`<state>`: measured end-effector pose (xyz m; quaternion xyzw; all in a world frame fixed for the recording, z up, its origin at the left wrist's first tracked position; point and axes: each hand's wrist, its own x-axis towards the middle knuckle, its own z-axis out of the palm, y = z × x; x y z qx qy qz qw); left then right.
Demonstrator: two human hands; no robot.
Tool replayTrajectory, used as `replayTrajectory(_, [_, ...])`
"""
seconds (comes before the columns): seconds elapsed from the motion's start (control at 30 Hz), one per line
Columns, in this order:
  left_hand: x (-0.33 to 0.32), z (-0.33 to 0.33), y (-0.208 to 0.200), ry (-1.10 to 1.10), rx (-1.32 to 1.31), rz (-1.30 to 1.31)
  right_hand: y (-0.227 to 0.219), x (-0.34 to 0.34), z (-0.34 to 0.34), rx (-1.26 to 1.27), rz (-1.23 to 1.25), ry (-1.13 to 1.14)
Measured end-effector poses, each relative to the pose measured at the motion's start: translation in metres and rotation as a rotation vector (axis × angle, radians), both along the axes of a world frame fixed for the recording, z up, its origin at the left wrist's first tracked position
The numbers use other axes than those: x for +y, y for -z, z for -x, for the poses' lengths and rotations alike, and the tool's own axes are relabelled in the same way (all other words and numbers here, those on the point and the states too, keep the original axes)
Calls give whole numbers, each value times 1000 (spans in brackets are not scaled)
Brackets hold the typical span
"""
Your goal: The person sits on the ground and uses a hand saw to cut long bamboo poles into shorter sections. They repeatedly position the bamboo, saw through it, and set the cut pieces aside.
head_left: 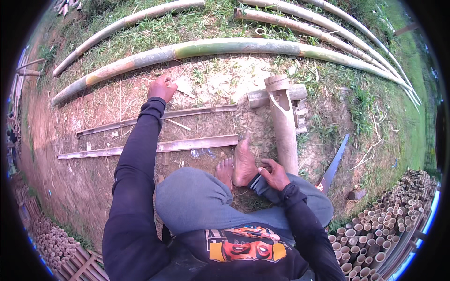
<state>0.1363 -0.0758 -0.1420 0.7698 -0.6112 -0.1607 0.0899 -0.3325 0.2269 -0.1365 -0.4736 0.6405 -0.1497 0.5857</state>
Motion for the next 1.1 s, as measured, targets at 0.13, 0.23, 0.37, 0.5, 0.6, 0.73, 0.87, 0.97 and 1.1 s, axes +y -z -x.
replayTrajectory(0.13, [-47,28,-7,233,-235,82,13,2,4,-28,-20,49])
replayTrajectory(0.23, [-86,47,-7,288,-343,86,15,2,5,-37,-71,82])
replayTrajectory(0.37, [-140,69,-9,313,-370,-49,11,-3,4,-98,-124,111])
replayTrajectory(0.5, [-171,77,-18,315,-377,-183,8,-8,2,-109,-165,137])
replayTrajectory(0.6, [-171,83,-20,276,-341,-282,11,-10,2,-104,-210,131])
replayTrajectory(0.73, [-133,92,-2,238,-453,-254,8,-8,-2,-111,-125,111])
replayTrajectory(0.87, [-99,92,13,331,-486,-75,-22,-27,-11,-124,62,138])
replayTrajectory(0.97, [-95,85,9,464,-468,-14,-53,-85,-4,-53,374,41])
replayTrajectory(1.1, [-123,80,-10,469,-483,-13,-48,-247,31,121,901,81])
